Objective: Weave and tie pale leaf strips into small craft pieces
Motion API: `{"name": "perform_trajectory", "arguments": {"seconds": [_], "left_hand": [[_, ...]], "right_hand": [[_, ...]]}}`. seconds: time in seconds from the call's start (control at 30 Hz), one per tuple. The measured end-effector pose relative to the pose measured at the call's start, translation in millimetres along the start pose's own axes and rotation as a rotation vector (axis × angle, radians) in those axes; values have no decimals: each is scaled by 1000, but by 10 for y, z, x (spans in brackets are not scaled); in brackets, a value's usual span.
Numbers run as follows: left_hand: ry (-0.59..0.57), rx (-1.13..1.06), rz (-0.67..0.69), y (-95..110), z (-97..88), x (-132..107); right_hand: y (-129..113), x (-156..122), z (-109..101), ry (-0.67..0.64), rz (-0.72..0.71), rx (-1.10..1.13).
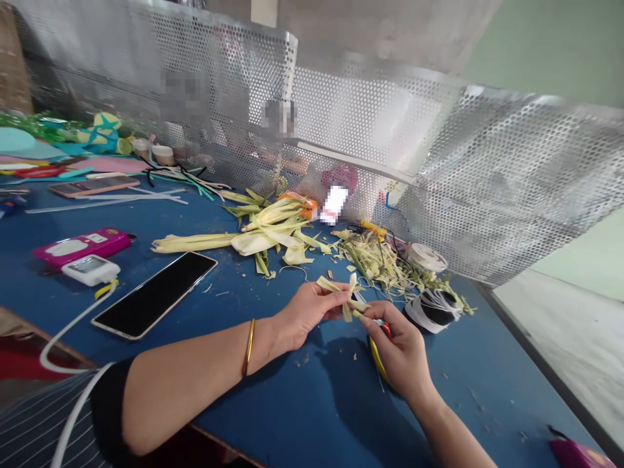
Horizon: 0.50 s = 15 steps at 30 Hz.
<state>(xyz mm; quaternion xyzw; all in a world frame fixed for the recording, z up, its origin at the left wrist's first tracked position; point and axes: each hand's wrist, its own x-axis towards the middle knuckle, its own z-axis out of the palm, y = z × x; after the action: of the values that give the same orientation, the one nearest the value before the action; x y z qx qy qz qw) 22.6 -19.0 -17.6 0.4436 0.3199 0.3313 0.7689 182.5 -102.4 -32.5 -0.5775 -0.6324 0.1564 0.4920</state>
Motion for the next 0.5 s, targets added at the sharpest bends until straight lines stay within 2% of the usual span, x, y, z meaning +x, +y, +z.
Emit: {"name": "perform_trajectory", "arguments": {"seconds": [0.07, 0.23, 0.33, 0.5], "left_hand": [[20, -8, -5, 17, 7, -8], [9, 48, -48, 33, 40, -38], [-36, 98, -77, 16, 72, -61], [-117, 142, -105, 6, 91, -98]], "right_hand": [[-10, -5, -20, 19, -17, -25], [-83, -10, -70, 178, -80, -105], [-110, -18, -39, 150, -46, -78], [-84, -14, 24, 105, 108, 50]]}}
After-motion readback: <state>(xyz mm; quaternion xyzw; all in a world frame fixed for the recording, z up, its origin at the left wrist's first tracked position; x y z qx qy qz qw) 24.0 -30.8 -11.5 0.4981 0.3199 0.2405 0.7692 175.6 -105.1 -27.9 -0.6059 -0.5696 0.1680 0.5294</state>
